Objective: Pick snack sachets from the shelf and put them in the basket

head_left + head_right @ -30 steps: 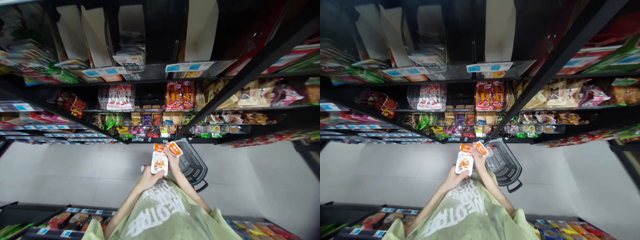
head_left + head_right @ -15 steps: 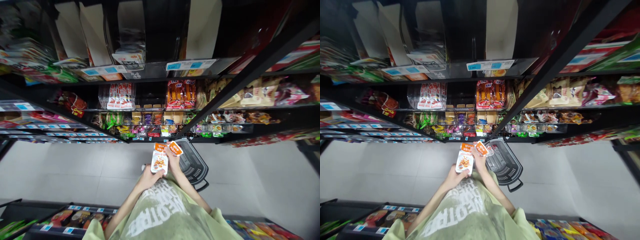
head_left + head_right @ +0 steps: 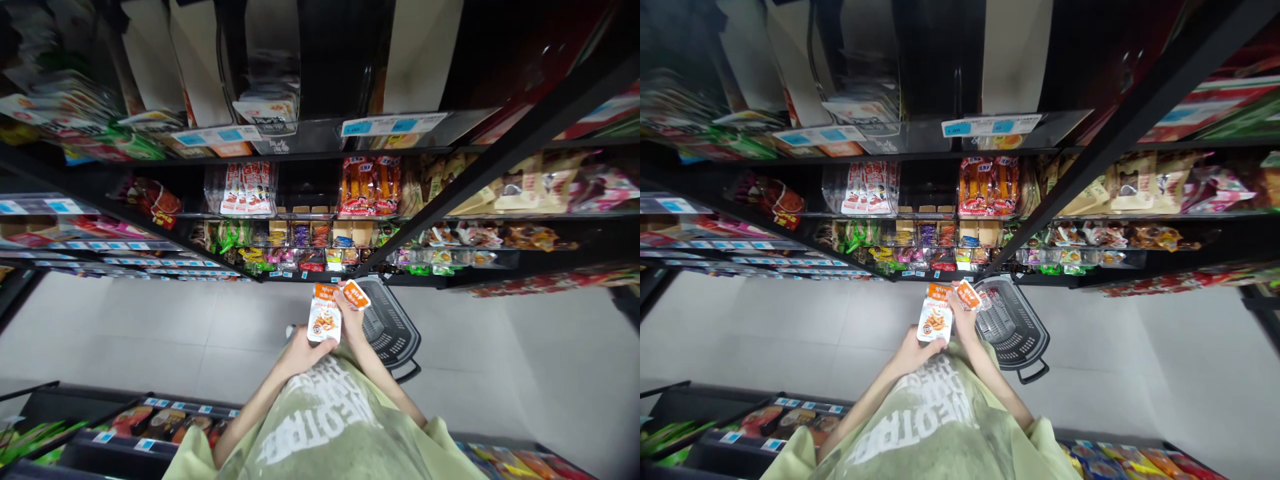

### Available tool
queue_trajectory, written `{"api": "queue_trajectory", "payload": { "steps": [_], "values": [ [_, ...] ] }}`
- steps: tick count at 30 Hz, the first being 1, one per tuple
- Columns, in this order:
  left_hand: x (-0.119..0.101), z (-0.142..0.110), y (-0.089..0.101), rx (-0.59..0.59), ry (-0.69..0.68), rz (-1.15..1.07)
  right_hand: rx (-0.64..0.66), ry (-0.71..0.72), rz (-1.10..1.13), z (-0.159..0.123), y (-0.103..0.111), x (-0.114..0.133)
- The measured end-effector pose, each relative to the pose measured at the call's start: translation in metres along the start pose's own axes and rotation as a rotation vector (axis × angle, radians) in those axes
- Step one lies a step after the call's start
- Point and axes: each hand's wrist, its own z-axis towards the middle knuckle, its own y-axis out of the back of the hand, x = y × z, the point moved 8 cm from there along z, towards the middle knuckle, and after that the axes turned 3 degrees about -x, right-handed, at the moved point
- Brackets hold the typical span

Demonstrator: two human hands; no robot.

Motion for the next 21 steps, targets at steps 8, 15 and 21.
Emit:
{"api": "queue_trajectory", "payload": {
  "steps": [8, 15, 21],
  "values": [
    [-0.0007, 0.0004, 0.0004, -0.016, -0.015, 0.039, 0.016, 0.003, -0.004, 0.0033, 0.0045, -0.0077],
    [-0.0044, 0.0029, 0.0015, -0.041, -0.025, 0.043, 0.075, -0.002, -0.073, 0.0061, 0.0003, -0.009],
    [0.0004, 0.0036, 0.0018, -0.046, -0.014, 0.096, 0.097, 0.057, -0.192, 0.01, 0.0004, -0.0085]
  ]
}}
